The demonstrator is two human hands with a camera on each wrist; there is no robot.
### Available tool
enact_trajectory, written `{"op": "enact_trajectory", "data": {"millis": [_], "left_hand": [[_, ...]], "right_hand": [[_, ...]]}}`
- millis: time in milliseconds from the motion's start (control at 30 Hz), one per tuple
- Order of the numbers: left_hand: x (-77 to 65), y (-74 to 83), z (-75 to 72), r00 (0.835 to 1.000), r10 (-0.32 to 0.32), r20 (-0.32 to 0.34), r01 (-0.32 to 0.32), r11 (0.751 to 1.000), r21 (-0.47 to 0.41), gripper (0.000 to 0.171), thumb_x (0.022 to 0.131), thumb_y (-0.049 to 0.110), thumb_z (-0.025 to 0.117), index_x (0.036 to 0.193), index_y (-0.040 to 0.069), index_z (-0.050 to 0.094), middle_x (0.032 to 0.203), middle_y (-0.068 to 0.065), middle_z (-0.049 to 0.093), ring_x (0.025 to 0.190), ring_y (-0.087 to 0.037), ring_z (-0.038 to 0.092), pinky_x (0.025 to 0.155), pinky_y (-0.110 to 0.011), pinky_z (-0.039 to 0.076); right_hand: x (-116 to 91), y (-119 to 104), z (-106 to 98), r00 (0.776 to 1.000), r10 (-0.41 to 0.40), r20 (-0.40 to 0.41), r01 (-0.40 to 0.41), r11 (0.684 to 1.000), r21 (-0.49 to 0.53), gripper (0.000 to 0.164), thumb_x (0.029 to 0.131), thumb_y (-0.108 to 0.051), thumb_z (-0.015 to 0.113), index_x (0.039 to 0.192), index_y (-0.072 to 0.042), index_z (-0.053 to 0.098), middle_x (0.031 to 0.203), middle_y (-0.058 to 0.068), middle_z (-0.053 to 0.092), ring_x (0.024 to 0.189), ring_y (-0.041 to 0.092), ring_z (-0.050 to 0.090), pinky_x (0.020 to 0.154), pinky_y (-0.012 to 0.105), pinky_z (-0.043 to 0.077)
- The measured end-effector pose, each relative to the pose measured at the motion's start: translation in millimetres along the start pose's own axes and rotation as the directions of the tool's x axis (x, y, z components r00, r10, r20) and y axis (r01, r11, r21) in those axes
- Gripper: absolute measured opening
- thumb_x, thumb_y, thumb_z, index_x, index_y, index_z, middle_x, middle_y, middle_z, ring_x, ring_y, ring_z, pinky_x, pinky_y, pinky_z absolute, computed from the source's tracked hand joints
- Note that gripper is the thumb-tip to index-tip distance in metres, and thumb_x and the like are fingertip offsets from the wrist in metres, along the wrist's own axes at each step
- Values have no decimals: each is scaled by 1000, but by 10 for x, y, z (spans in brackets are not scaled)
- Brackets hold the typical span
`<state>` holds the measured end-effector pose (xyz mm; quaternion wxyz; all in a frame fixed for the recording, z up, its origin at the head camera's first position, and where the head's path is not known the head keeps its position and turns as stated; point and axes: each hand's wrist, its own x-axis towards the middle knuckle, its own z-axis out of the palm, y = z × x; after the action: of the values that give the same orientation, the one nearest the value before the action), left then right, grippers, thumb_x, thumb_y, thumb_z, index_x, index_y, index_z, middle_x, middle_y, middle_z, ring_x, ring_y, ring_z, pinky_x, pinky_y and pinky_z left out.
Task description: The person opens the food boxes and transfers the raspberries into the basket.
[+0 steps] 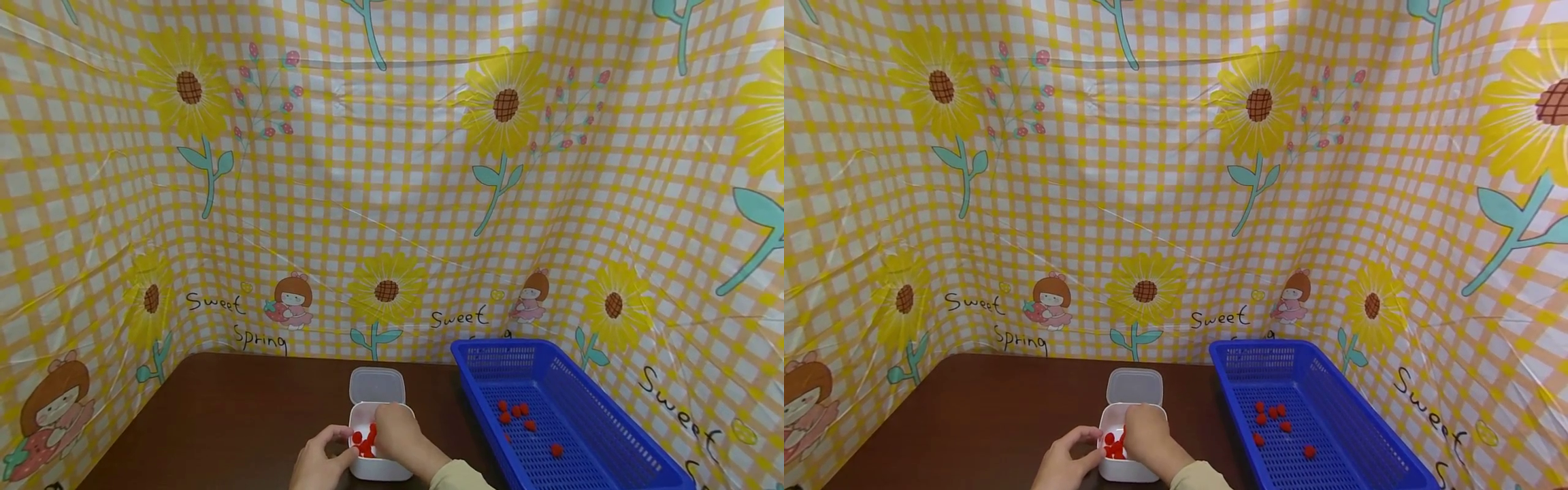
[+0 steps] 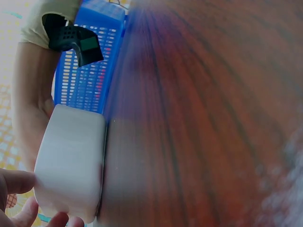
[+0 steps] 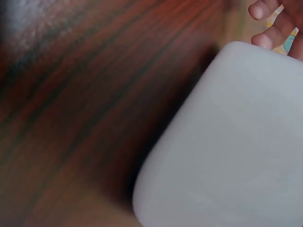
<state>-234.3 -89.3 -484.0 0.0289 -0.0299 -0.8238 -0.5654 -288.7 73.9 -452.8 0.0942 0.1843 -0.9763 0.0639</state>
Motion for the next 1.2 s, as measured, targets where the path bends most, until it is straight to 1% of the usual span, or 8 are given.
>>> {"op": "enact_trajectory", "data": {"millis": [133, 333, 500, 633, 833, 933, 1067, 1200], "left_hand": [[-20, -5, 9, 1000, 10, -12, -10, 1000, 9, 30, 86, 25, 76, 112, 11, 70, 104, -6, 73, 69, -13, 57, 63, -33, 42], [-37, -3, 3, 1000, 7, 1, -7, 1000, 15, 30, 86, 25, 76, 113, 11, 69, 106, -8, 73, 72, -14, 59, 65, -34, 44], [-40, -5, 9, 1000, 26, -1, -26, 1000, 9, 29, 86, 25, 76, 112, 11, 70, 105, -8, 73, 75, -14, 61, 67, -35, 45], [-49, -8, 2, 999, 51, -15, -51, 999, 16, 30, 85, 24, 76, 112, 11, 70, 106, -8, 74, 69, -14, 59, 66, -33, 43], [-59, -2, 4, 997, 75, -14, -74, 997, 19, 31, 85, 24, 75, 112, 10, 70, 108, -11, 74, 69, -12, 61, 64, -29, 42], [-61, 1, 7, 997, 75, -19, -75, 997, 20, 30, 85, 24, 76, 112, 11, 70, 109, -11, 74, 69, -12, 61, 63, -29, 42], [-49, 0, 6, 998, 62, -20, -62, 998, 18, 30, 86, 24, 76, 112, 11, 70, 108, -10, 74, 70, -13, 60, 64, -31, 43], [-36, -1, 1, 999, 48, -8, -48, 999, 6, 30, 87, 24, 75, 112, 10, 69, 107, -10, 74, 72, -14, 59, 66, -33, 44]], "right_hand": [[-4, -5, 24, 999, 21, -30, -19, 998, 56, 26, 64, -10, 83, 63, -10, 57, 59, -1, 49, 54, 12, 40, 53, 28, 40], [-2, -4, 76, 997, 81, -9, -79, 984, 161, 23, 68, -6, 75, 59, -11, 54, 57, -2, 46, 54, 13, 37, 52, 28, 36], [-14, -10, 79, 994, 113, 12, -112, 963, 246, 24, 70, -5, 69, 55, -11, 51, 56, -2, 44, 53, 14, 36, 50, 28, 35], [-5, 9, 118, 993, 122, -3, -114, 939, 326, 26, 72, -6, 69, 53, -11, 53, 52, -3, 44, 50, 14, 38, 47, 26, 35], [5, 60, 138, 992, 129, 12, -119, 872, 475, 25, 75, -3, 74, 53, -6, 63, 49, -6, 48, 49, 10, 40, 47, 24, 38], [11, 70, 117, 991, 135, 16, -125, 855, 504, 20, 76, -3, 75, 56, -3, 68, 51, -4, 54, 51, 11, 42, 49, 25, 40], [19, 64, 97, 989, 146, 18, -134, 846, 517, 16, 76, -1, 75, 60, 0, 70, 55, 1, 60, 53, 12, 45, 50, 26, 41], [20, 46, 94, 985, 167, 41, -164, 835, 525, 18, 77, -2, 75, 60, 0, 70, 56, 2, 60, 53, 13, 45, 47, 25, 38]]}}
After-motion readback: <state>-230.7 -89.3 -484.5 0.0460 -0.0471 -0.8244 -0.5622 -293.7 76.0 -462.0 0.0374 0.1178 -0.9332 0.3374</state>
